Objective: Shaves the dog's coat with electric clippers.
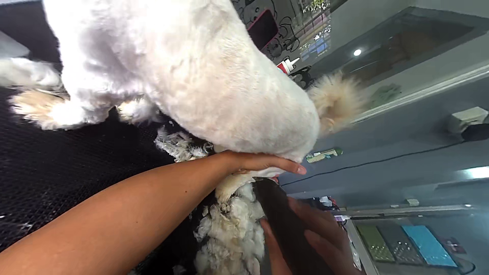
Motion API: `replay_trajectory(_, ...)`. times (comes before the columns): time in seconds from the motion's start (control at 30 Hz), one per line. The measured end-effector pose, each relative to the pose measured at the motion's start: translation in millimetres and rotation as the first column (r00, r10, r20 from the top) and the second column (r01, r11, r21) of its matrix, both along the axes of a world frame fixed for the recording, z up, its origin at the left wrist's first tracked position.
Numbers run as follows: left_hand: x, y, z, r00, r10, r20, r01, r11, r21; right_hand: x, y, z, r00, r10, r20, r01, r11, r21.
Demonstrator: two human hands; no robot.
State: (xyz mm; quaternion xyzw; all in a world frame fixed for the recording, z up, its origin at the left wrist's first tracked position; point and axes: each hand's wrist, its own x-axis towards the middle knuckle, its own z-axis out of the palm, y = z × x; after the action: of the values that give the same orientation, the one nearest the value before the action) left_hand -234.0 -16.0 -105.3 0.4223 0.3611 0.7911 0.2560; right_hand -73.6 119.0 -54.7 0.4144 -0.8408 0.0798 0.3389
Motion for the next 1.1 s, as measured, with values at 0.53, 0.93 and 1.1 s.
replay_trajectory(0.53, 2.1, -0.1, 5.9, 0.952, 0.249, -0.179, -0.268, 0.959, -0.089, -27.4, -11.6, -65.3, 0.959, -0.283, 0.009, 0.278, 0.948, 0.153)
replay_trajectory(0.93, 0.6, -1.9, 19.9, 0.984, 0.095, 0.15, -0.103, 0.994, 0.047, -5.7, -0.3, -13.9, 0.983, -0.1, 0.152, 0.105, 0.994, -0.021)
replay_trajectory(1.1, 4.3, -1.9, 25.1, 0.973, 0.098, 0.208, -0.118, 0.99, 0.083, -11.3, 3.6, -32.8, 0.986, -0.168, 0.023, 0.164, 0.979, 0.121)
